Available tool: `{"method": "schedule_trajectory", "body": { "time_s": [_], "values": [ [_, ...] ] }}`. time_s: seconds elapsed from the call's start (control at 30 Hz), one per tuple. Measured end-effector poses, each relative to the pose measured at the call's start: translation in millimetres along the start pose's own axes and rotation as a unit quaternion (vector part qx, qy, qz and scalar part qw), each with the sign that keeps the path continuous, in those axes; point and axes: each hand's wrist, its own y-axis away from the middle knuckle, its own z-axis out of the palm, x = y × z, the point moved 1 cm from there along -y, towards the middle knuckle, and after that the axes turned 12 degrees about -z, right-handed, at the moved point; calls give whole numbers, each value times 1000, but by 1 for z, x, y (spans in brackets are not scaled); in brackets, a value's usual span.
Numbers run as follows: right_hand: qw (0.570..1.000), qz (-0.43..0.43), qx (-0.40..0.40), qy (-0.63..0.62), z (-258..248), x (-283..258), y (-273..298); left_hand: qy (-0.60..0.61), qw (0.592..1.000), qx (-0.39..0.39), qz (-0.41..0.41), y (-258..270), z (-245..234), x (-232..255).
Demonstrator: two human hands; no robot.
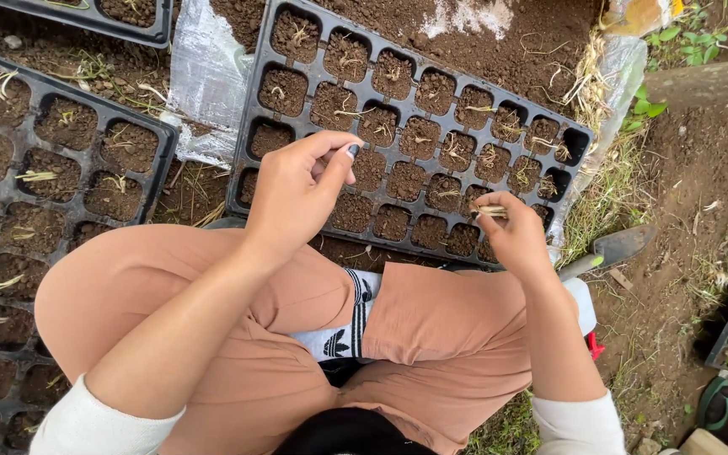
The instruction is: The person places small seeds into the cells of a black seedling tray filled with soil. They use their hands to pick up seeds and carefully position them in the soil, occasionally adjusting the tray.
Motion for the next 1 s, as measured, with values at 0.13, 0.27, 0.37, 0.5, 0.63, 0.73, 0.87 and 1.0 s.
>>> {"method": "schedule_trajectory", "body": {
  "time_s": [0.13,0.27,0.37,0.5,0.63,0.73,0.87,1.0],
  "values": [
    [997,-34,10,-67,-2,-30,-2,9,1000,3,1,1,-1,0],
    [991,-130,15,-25,29,-46,-17,12,1000,9,12,1,-4,1],
    [989,-142,43,-6,54,-41,-36,17,1000,14,19,-1,-6,3],
    [980,-184,54,51,80,-24,-56,27,999,14,15,0,-10,7],
    [976,-189,52,89,96,-18,-62,33,999,13,22,-4,-9,3],
    [964,-201,64,159,106,-6,-68,32,999,14,22,-4,-10,2],
    [948,-214,46,232,121,12,-88,21,999,24,29,-2,-12,4],
    [930,-201,53,302,143,33,-107,-26,999,29,24,-5,-10,-3]
  ]
}}
